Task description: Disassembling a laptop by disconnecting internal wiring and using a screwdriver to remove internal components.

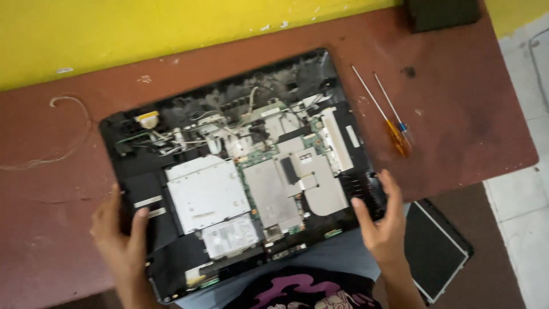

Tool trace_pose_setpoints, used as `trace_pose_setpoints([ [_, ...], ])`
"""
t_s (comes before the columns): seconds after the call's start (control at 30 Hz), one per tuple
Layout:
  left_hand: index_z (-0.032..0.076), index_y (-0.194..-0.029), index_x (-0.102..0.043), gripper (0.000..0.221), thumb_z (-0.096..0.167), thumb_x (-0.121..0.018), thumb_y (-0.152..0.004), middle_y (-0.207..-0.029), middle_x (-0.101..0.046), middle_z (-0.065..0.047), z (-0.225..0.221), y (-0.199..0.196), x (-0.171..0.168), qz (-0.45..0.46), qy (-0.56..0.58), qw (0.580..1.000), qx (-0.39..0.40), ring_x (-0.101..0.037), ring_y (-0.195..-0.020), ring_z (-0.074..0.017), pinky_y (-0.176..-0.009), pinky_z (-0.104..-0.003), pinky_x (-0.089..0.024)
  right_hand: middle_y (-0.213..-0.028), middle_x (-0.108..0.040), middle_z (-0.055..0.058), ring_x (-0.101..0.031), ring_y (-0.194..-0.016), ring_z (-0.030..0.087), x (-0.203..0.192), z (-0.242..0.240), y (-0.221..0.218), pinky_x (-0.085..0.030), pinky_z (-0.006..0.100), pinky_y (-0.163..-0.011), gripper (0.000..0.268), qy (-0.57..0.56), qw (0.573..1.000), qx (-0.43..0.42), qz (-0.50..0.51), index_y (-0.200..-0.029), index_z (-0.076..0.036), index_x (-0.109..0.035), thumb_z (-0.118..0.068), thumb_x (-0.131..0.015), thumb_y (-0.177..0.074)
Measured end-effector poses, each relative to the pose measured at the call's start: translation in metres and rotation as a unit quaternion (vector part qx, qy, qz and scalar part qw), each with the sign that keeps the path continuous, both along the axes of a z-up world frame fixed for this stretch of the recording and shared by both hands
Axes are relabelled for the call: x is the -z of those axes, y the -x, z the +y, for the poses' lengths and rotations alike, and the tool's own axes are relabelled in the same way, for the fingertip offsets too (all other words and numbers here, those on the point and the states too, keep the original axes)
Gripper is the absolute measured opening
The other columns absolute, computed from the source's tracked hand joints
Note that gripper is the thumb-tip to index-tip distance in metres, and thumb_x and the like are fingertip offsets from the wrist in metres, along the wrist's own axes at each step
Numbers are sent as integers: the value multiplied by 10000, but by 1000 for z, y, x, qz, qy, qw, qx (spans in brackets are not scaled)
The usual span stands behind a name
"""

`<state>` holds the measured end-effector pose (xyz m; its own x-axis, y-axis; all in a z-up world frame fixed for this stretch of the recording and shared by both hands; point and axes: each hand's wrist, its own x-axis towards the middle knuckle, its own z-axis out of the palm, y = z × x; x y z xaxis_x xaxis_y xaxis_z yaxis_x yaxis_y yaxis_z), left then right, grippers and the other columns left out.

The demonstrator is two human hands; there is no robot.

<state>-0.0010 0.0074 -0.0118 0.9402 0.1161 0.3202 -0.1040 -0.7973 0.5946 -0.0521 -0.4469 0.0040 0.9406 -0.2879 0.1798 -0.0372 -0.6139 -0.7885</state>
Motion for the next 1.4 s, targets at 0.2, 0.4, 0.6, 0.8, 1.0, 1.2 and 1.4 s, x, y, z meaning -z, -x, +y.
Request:
trace_pose_setpoints([
  [0.2, -13, -1516, -564, 668, 400, -622, -994, -1321, -625, -215, 0, 0, 1, 21, 14, 999, -39, -546, -1224, -359, -1036, -503, -383, -1399, -541, 261, -521, -1328, 358, -4, 3, -2, -429, 436, -1132, 675, -6, 1000, 22, 0, -1508, 82, -392, -159, -662, -938],
  [0.4, 83, -1560, -533, 665, 390, -632, -978, -1383, -609, -203, 3, 2, 7, 47, 29, 997, -50, -521, -1285, -351, -1094, -484, -332, -1453, -513, 244, -480, -1384, 348, -8, 2, -2, -385, 440, -1156, 678, -28, 997, 47, 52, -1518, 27, -397, -214, -645, -935],
  [0.6, -11, -1546, -552, 633, 217, -689, -972, -1301, -609, -231, 5, 3, 11, 26, 79, 996, -38, -532, -1194, -335, -1055, -429, -402, -1384, -550, 217, -526, -1301, 319, -8, -1, -7, -396, 407, -1100, 630, -17, 998, 47, 38, -1491, 22, -443, -250, -638, -957],
  [0.8, -78, -1545, -538, 651, 226, -672, -984, -1370, -563, -305, -2, 3, 3, 33, 98, 993, -49, -541, -1243, -384, -1050, -455, -426, -1292, -558, 183, -538, -1260, 328, -13, -12, -15, -420, 433, -1088, 646, 2, 999, -6, 44, -1483, 7, -443, -296, -646, -949],
  [1.0, -52, -1534, -541, 619, 244, -669, -1005, -1360, -560, -295, -3, 3, 3, 27, 110, 992, -52, -567, -1261, -388, -1087, -460, -441, -1182, -643, 202, -621, -1080, 309, -18, -48, -54, -528, 396, -956, 279, 143, 985, 6, -94, -1266, 59, -617, -150, -595, -1082],
  [1.2, -40, -1524, -552, 604, 271, -667, -1018, -1361, -614, -259, 0, 2, 3, 17, 68, 997, -40, -546, -1234, -371, -1059, -465, -419, -1182, -569, 159, -481, -1115, 374, -3, -61, -90, -442, 491, -951, 286, 245, 968, -9, -48, -1281, 5, -732, -194, -658, -1090],
  [1.4, 30, -1506, -558, 605, 358, -647, -1005, -1417, -603, -192, -6, 3, -4, 40, 86, 994, -60, -504, -1316, -331, -1085, -458, -398, -1207, -463, 172, -419, -1121, 357, 15, -64, -97, -366, 490, -1023, 360, 248, 967, -27, -57, -1381, 1, -673, -150, -718, -1057],
])
